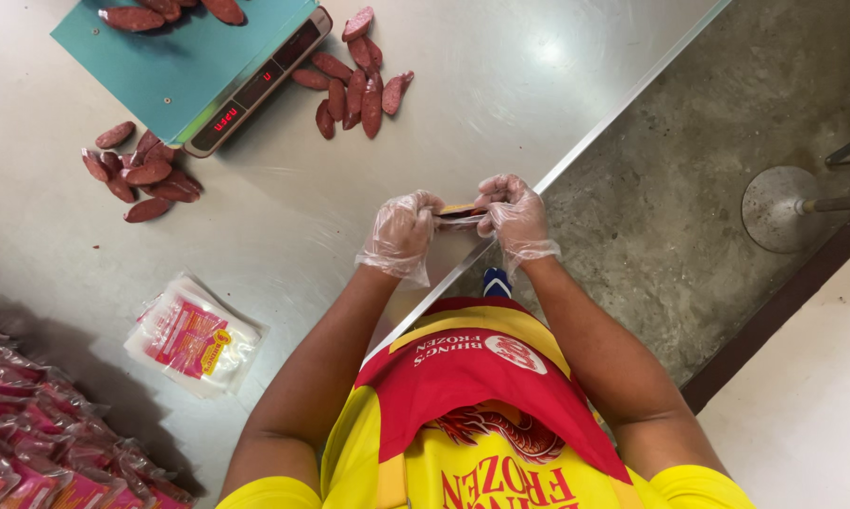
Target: The person places small sausage pieces into clear plastic bags on a stainless steel table. They pick up sausages from a pile, insert them into bags, and set the filled bags aside. A digital scale is used to weigh the sausages before packaging.
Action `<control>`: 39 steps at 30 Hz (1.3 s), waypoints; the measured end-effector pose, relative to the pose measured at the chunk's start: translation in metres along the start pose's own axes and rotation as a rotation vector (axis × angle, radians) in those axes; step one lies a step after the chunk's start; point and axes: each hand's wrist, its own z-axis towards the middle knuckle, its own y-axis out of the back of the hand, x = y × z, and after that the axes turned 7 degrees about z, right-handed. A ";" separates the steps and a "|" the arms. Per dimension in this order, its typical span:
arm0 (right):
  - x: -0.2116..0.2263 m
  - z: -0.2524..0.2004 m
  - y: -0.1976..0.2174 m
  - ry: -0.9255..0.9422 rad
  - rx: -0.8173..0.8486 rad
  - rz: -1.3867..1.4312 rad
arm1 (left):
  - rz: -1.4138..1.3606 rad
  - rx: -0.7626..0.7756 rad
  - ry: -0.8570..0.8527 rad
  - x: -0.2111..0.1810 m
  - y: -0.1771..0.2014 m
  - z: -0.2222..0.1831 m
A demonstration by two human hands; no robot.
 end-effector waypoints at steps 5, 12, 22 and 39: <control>-0.006 0.013 0.013 -0.118 0.078 0.170 | 0.810 0.128 -0.123 -0.051 0.004 -0.012; -0.031 0.010 0.017 -0.004 -0.231 0.418 | -0.273 0.310 0.259 0.014 -0.011 0.015; 0.005 -0.012 -0.022 -0.384 0.390 0.783 | -0.495 0.415 0.063 -0.001 0.017 -0.007; 0.047 -0.059 -0.020 -0.708 0.714 0.664 | -0.675 0.518 0.027 -0.013 0.015 0.000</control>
